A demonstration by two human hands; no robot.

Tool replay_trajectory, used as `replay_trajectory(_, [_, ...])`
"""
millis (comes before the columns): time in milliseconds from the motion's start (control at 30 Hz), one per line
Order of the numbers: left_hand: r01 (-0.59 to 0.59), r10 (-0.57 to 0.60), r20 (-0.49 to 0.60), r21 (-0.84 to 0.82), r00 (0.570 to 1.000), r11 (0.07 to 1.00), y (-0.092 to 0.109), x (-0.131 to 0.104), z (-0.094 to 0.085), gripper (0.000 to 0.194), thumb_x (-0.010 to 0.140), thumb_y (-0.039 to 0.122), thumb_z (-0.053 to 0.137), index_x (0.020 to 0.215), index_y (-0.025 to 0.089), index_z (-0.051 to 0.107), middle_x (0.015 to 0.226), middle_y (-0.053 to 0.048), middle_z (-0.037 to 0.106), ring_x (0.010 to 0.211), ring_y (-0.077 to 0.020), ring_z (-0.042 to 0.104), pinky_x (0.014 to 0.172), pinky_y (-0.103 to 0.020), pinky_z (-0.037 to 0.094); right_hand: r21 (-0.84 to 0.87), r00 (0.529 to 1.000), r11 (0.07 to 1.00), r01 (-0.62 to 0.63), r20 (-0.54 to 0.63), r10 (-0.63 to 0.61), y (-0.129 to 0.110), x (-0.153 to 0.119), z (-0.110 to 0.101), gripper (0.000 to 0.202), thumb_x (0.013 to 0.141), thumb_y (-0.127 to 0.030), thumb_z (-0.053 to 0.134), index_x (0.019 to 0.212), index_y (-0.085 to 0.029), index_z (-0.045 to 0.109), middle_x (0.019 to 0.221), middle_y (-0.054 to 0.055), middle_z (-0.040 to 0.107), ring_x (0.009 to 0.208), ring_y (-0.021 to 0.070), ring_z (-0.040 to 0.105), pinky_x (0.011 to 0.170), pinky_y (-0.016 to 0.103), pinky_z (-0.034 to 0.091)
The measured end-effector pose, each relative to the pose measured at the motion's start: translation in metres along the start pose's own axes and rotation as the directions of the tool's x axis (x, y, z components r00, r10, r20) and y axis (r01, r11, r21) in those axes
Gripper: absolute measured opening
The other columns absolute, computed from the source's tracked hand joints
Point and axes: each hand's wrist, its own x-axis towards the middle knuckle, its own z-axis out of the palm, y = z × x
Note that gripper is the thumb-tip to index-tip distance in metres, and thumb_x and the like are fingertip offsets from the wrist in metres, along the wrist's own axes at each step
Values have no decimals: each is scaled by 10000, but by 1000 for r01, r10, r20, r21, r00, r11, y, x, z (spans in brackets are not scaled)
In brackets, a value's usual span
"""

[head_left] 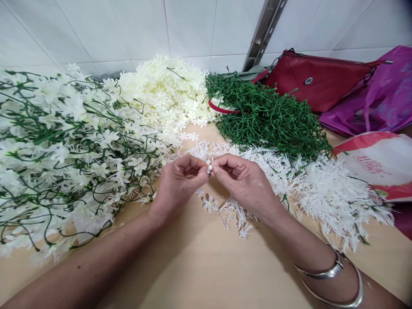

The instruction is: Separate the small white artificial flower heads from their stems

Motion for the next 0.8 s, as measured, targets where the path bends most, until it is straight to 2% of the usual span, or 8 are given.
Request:
replay_trajectory(133, [-39,37,50,50,998,998,-1,1,-2,146,833,293,683,785,158,653,724,-9,660,653,-110,591,615,-215,462,-23,1000,1000,3,-25,-4,2,-2,0,63,871,-238,660,829,-204,693,832,14,717,804,168,656,776,325,508])
replay_trajectory(300, [-66,60,99,59,993,996,-5,2,-5,208,862,354,712,943,167,674,832,-26,685,680,-118,597,615,-227,457,-192,992,976,103,-52,-114,1,-3,-5,64,880,-183,655,831,-224,655,822,-9,696,819,161,648,780,311,502])
replay_trajectory(433, [-55,52,97,29,994,998,-7,4,-6,169,854,338,728,848,169,713,759,-13,687,653,-112,573,611,-226,447,-179,992,978,105,-58,-117,1,-1,-8,66,867,-182,671,889,-230,632,881,-2,701,873,170,669,799,318,515])
replay_trajectory(567, [7,-3,88,-46,996,999,-5,6,-8,219,820,372,765,788,160,719,727,-20,709,650,-120,606,612,-224,480,-104,991,990,94,-81,-102,4,1,-9,115,858,-175,675,958,-227,649,939,13,720,907,173,680,859,342,532])
replay_trajectory(700, [101,-83,142,-128,986,987,-3,8,-8,252,783,408,803,788,163,746,759,-48,764,711,-146,684,710,-255,553,-55,990,995,81,-108,-86,8,4,-9,102,852,-182,689,947,-214,674,910,15,716,872,168,669,842,341,538])
replay_trajectory(800, [132,-103,163,-176,981,976,-3,9,-8,227,771,388,815,805,171,756,762,-44,776,733,-149,708,743,-260,564,-102,982,989,105,-146,-119,4,3,-9,122,855,-165,690,962,-219,664,914,16,700,859,169,656,830,344,533])
